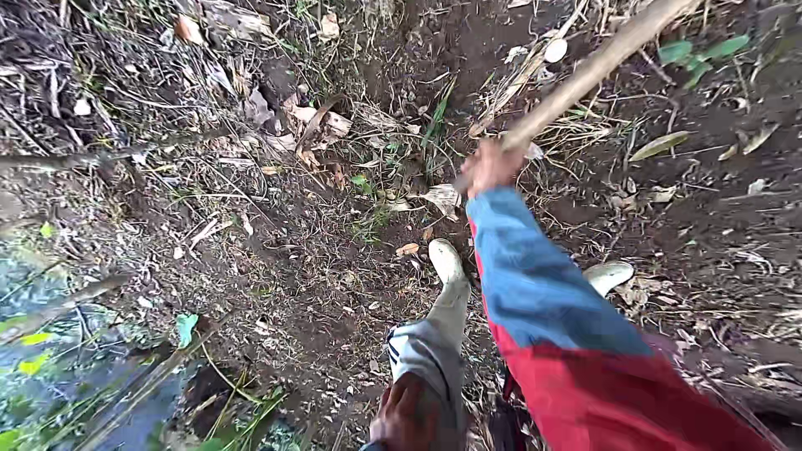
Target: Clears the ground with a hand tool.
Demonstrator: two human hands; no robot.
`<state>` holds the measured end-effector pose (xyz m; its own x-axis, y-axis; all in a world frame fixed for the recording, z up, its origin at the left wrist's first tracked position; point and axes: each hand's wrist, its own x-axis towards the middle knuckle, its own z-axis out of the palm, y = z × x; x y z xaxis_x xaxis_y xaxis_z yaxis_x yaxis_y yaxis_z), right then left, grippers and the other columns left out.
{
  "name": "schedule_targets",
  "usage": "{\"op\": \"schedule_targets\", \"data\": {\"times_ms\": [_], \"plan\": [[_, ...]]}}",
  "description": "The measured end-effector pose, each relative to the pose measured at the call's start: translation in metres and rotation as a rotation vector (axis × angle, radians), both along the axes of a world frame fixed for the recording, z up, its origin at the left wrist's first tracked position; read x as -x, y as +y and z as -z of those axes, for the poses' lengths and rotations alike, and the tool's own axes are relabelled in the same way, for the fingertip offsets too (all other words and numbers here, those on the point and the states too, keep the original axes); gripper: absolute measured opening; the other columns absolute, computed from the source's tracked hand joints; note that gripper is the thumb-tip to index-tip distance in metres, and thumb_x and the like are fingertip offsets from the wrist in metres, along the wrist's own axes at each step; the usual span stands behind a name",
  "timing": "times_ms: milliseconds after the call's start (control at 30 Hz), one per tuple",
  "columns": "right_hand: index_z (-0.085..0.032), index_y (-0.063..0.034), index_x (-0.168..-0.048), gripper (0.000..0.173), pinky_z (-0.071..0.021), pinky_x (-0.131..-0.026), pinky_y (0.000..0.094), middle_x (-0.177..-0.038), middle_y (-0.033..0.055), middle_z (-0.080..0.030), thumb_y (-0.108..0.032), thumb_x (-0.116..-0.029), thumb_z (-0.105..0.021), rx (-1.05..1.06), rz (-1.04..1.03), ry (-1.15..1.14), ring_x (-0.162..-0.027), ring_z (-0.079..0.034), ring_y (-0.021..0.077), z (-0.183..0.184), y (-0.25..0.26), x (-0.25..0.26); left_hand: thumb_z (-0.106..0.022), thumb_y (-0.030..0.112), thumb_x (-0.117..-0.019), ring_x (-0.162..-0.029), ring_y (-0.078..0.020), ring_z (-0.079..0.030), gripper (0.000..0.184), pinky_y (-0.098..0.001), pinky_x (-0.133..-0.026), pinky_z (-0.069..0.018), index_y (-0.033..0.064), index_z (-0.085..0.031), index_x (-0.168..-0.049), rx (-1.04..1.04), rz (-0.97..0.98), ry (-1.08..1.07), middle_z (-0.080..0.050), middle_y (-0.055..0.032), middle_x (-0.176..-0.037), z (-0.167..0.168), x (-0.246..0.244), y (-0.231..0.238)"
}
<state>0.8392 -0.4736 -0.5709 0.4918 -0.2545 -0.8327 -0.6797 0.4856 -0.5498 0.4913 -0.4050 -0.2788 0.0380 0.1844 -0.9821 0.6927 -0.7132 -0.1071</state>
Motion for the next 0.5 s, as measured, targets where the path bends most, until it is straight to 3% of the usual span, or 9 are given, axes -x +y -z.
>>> {"op": "schedule_targets", "data": {"times_ms": [33, 100, 167, 200, 233, 267, 367, 433, 500], "plan": [[-0.027, -0.0144, -0.148, 0.062, -0.0569, -0.047, 0.0403, -0.079, 0.0083, -0.054, -0.01, -0.097, -0.062, -0.01, 0.021, -0.014, -0.051, -0.057, 0.0195, 0.005, 0.01, -0.013, -0.066, 0.057, -0.0912, -0.139, -0.0312, -0.053, 0.061, -0.0551, -0.109, -0.0488, 0.02, -0.066, -0.139, -0.05, 0.054, -0.036, -0.055, -0.0068, -0.153, 0.001, 0.003, -0.003], [-0.022, -0.0121, -0.155, 0.074, -0.0564, -0.049, 0.0399, -0.084, 0.0138, -0.056, -0.015, -0.0945, -0.064, 0.026, -0.277, 0.047, -0.054, -0.058, 0.0213, 0.017, 0.019, 0.023, -0.065, 0.059, -0.0912, -0.139, -0.0306, -0.053, 0.059, -0.0556, -0.108, -0.0488, 0.0232, -0.066, -0.139, -0.081, 0.081, -0.029, -0.055, -0.003, -0.153, 0.003, 0.002, -0.005], [-0.029, -0.0043, -0.155, 0.078, -0.059, -0.061, 0.0498, -0.102, 0.0248, -0.066, -0.026, -0.0919, -0.071, 0.138, -0.841, 0.139, -0.07, -0.067, 0.0323, 0.035, 0.001, 0.124, -0.064, 0.059, -0.092, -0.141, -0.0301, -0.051, 0.061, -0.0556, -0.109, -0.048, 0.0251, -0.063, -0.142, -0.07, 0.078, 0.001, -0.053, -0.0015, -0.155, 0.003, 0.003, -0.003], [-0.032, -0.0047, -0.156, 0.079, -0.0597, -0.076, 0.0582, -0.115, 0.0277, -0.067, -0.029, -0.0921, -0.072, 0.14, -1.1, 0.222, -0.088, -0.071, 0.0393, 0.032, -0.015, 0.165, -0.063, 0.061, -0.0917, -0.14, -0.0301, -0.053, 0.062, -0.0554, -0.108, -0.0488, 0.0257, -0.063, -0.143, -0.071, 0.089, -0.042, -0.054, -0.0022, -0.154, 0.004, 0.014, -0.002], [-0.032, -0.007, -0.158, 0.08, -0.057, -0.09, 0.0612, -0.126, 0.0272, -0.065, -0.03, -0.0922, -0.072, 0.12, -1.26, 0.309, -0.105, -0.07, 0.0415, 0.024, -0.026, 0.186, -0.062, 0.065, -0.0901, -0.135, -0.0297, -0.057, 0.063, -0.0549, -0.104, -0.0521, 0.0273, -0.064, -0.141, -0.096, 0.125, -0.132, -0.058, -0.0026, -0.15, 0.011, 0.031, 0.0], [-0.034, -0.0088, -0.157, 0.079, -0.057, -0.09, 0.061, -0.126, 0.0258, -0.066, -0.028, -0.0907, -0.072, 0.113, -1.309, 0.36, -0.106, -0.07, 0.0408, 0.016, -0.031, 0.194, -0.063, 0.067, -0.0885, -0.131, -0.0299, -0.06, 0.063, -0.055, -0.1, -0.0547, 0.0275, -0.067, -0.138, -0.123, 0.145, -0.2, -0.061, -0.0032, -0.146, 0.019, 0.04, 0.003], [-0.041, -0.0042, -0.15, 0.069, -0.0606, -0.074, 0.0541, -0.108, 0.0233, -0.068, -0.022, -0.0911, -0.07, 0.105, -1.068, 0.418, -0.082, -0.071, 0.0346, -0.013, -0.06, 0.189, -0.066, 0.059, -0.0904, -0.139, -0.0308, -0.053, 0.063, -0.0561, -0.107, -0.049, 0.025, -0.062, -0.143, -0.056, 0.09, -0.032, -0.054, -0.0036, -0.154, 0.007, 0.022, -0.003], [-0.037, 0.0001, -0.148, 0.066, -0.0589, -0.062, 0.0478, -0.093, 0.021, -0.065, -0.016, -0.0921, -0.069, 0.111, -0.668, 0.312, -0.064, -0.065, 0.0288, -0.002, -0.056, 0.147, -0.067, 0.065, -0.0865, -0.127, -0.0292, -0.063, 0.063, -0.0551, -0.095, -0.0572, 0.0277, -0.068, -0.137, -0.119, 0.167, -0.211, -0.063, -0.0023, -0.144, 0.021, 0.048, -0.002], [-0.027, -0.0077, -0.152, 0.073, -0.0569, -0.052, 0.0424, -0.088, 0.0144, -0.059, -0.011, -0.0896, -0.066, 0.086, -0.26, 0.204, -0.056, -0.059, 0.0221, 0.011, -0.044, 0.095, -0.061, 0.066, -0.0903, -0.133, -0.0271, -0.059, 0.064, -0.0529, -0.1, -0.0556, 0.0297, -0.063, -0.142, -0.071, 0.159, -0.144, -0.058, -0.0017, -0.15, 0.018, 0.05, 0.0]]}}
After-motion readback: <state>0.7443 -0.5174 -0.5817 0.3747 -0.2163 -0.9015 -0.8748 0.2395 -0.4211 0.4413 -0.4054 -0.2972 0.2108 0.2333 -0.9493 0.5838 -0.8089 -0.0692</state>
